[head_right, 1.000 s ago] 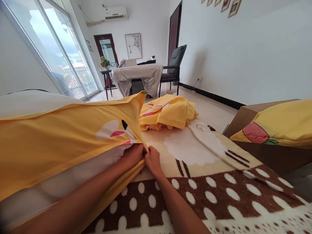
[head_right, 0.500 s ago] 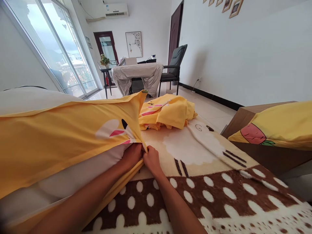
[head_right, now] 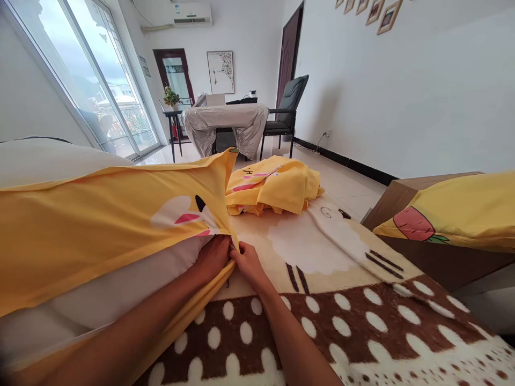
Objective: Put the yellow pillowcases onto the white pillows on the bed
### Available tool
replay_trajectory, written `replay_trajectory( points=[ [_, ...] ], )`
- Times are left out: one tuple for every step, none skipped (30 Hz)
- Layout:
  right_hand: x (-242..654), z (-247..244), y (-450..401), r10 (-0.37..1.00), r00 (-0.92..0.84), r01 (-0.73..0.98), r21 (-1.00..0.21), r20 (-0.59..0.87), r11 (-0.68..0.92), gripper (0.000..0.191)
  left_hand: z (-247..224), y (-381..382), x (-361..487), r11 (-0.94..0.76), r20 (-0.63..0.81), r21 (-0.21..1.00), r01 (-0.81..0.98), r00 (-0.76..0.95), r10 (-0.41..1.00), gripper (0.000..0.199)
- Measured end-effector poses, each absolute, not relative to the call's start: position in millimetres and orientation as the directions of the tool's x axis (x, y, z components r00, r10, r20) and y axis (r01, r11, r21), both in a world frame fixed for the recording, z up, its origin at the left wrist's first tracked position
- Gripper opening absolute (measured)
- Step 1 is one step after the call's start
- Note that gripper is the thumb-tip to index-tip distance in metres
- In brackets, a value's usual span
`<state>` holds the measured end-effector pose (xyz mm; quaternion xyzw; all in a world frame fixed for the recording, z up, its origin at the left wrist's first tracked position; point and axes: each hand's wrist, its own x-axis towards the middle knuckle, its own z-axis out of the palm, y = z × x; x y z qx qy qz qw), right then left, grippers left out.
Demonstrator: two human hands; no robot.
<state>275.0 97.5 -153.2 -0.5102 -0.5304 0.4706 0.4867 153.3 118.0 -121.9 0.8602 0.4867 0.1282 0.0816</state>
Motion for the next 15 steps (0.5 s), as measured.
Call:
replay_trajectory(
  points=[
    [275.8, -152.8, 97.5, 0.999, -0.010, 0.072, -0.996, 0.041, 0.042, 0.012, -120.8, 116.8, 152.7, -0.521, 0.146, 0.263, 0.812, 0.500, 0.854, 0.022],
    [277.3, -152.1, 97.5, 0.999, -0.024, 0.059, -0.997, 0.045, 0.046, 0.012, -119.6, 115.9, 152.2, -0.528, 0.150, 0.260, 0.808, 0.506, 0.849, 0.022],
    [279.6, -151.3, 97.5, 0.998, -0.045, 0.044, -0.998, 0.048, 0.050, 0.013, -118.2, 115.4, 151.8, -0.534, 0.155, 0.258, 0.805, 0.511, 0.846, 0.023],
    [282.6, -150.5, 97.5, 0.996, -0.074, 0.028, -0.998, 0.048, 0.050, 0.016, -116.7, 115.2, 151.5, -0.535, 0.162, 0.256, 0.805, 0.510, 0.845, 0.025],
    [285.9, -149.9, 97.5, 0.993, -0.112, 0.001, -0.999, 0.044, 0.044, 0.020, -115.1, 115.5, 151.3, -0.533, 0.170, 0.254, 0.807, 0.505, 0.846, 0.027],
    [289.0, -149.7, 97.6, 0.988, -0.147, -0.033, -0.999, 0.037, 0.033, 0.023, -113.2, 116.0, 151.3, -0.530, 0.179, 0.252, 0.810, 0.499, 0.848, 0.029],
    [291.6, -150.1, 97.7, 0.985, -0.172, -0.069, -0.997, 0.030, 0.019, 0.026, -111.3, 116.7, 151.5, -0.527, 0.188, 0.251, 0.812, 0.493, 0.850, 0.031],
    [293.4, -151.0, 98.0, 0.982, -0.185, -0.101, -0.995, 0.024, 0.005, 0.027, -109.3, 117.2, 151.8, -0.523, 0.194, 0.252, 0.814, 0.487, 0.852, 0.033],
    [294.1, -152.3, 98.4, 0.982, -0.187, -0.127, -0.992, 0.021, -0.003, 0.027, -107.4, 117.6, 152.3, -0.519, 0.196, 0.255, 0.816, 0.482, 0.854, 0.033],
    [293.7, -154.1, 99.0, 0.984, -0.178, -0.143, -0.990, 0.021, -0.005, 0.024, -105.7, 117.6, 152.9, -0.514, 0.196, 0.259, 0.818, 0.477, 0.857, 0.033],
    [292.7, -156.3, 99.6, 0.986, -0.162, -0.148, -0.989, 0.025, 0.001, 0.022, -104.2, 117.2, 153.8, -0.507, 0.194, 0.265, 0.820, 0.469, 0.862, 0.033],
    [291.1, -158.8, 100.4, 0.989, -0.145, -0.144, -0.990, 0.031, 0.010, 0.021, -103.0, 116.3, 154.9, -0.496, 0.191, 0.274, 0.824, 0.459, 0.868, 0.032],
    [289.6, -161.5, 101.3, 0.991, -0.131, -0.143, -0.990, 0.032, 0.013, 0.023, -102.1, 115.0, 156.3, -0.486, 0.189, 0.285, 0.826, 0.449, 0.873, 0.032],
    [288.2, -164.3, 102.3, 0.993, -0.114, -0.142, -0.990, 0.028, 0.011, 0.027, -101.4, 113.3, 157.9, -0.479, 0.188, 0.297, 0.826, 0.441, 0.877, 0.033],
    [287.2, -167.1, 103.4, 0.995, -0.094, -0.138, -0.990, 0.020, 0.007, 0.031, -100.6, 111.3, 159.9, -0.475, 0.187, 0.312, 0.823, 0.437, 0.880, 0.033]
  ],
)
